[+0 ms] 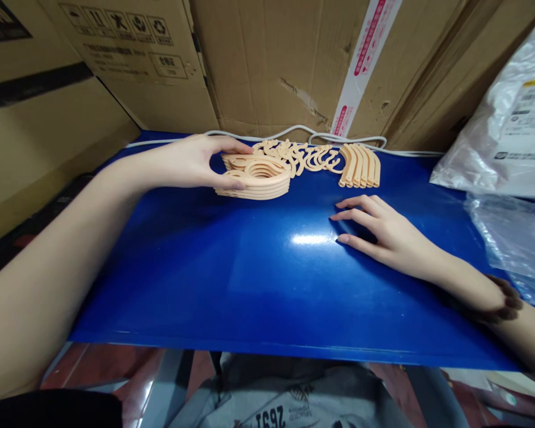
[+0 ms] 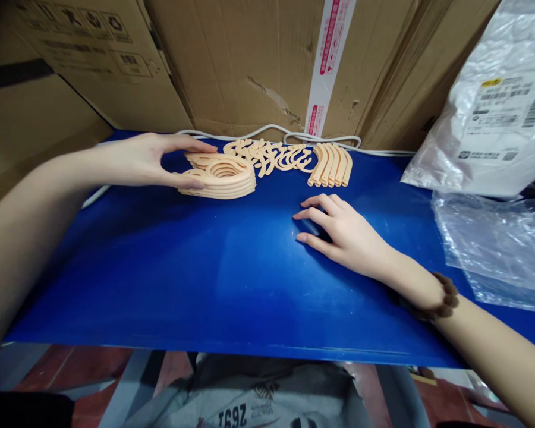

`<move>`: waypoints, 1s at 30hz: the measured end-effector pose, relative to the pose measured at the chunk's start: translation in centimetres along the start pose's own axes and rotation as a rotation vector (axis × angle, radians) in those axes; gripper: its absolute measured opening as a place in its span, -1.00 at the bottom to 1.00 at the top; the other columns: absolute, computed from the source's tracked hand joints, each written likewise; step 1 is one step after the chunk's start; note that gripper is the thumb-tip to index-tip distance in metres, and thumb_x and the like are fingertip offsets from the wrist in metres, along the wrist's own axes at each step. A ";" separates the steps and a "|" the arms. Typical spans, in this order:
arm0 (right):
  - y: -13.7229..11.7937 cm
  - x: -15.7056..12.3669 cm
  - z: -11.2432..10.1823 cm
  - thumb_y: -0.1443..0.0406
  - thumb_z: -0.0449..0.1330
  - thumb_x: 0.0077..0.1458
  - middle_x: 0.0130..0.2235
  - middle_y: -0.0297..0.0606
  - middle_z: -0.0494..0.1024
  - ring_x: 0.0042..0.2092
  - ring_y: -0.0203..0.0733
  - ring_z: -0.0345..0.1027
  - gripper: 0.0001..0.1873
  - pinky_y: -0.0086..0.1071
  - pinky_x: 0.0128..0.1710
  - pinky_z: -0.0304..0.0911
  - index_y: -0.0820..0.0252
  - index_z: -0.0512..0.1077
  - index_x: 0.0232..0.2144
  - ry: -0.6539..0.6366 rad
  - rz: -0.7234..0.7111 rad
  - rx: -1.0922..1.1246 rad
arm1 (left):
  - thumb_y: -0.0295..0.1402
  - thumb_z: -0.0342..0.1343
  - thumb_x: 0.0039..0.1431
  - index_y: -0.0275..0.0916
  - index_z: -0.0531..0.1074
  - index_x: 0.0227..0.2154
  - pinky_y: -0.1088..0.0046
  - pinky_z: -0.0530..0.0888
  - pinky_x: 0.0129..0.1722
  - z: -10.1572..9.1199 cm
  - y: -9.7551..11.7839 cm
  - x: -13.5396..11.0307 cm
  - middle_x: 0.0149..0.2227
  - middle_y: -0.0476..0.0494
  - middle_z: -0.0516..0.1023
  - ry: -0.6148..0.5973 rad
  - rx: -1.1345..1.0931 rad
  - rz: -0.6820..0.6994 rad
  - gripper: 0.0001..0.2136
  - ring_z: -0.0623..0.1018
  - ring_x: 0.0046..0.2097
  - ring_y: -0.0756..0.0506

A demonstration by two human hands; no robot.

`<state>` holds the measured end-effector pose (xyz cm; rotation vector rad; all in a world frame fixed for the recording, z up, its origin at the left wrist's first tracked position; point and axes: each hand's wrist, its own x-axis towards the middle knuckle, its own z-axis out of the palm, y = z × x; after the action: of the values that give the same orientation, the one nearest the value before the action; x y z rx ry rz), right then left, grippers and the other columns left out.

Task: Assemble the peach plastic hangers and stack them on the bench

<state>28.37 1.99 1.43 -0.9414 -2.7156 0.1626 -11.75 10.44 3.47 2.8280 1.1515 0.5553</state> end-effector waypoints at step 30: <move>0.1 0.1 0.1 0.11 0.13 0.34 0.14 -0.01 0.42 0.15 0.03 0.34 -0.61 -0.04 0.17 0.28 0.17 0.45 0.09 0.005 -0.021 -0.020 | 0.07 0.23 0.19 -0.20 0.31 0.30 -0.04 0.35 0.24 -0.8 3.1 -0.4 0.26 -0.19 0.43 -0.142 -0.113 -0.297 -0.29 0.47 0.16 -0.22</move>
<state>28.34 2.08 1.32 -0.9164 -2.7262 0.1294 -10.24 7.81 4.62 2.4919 1.4260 0.3786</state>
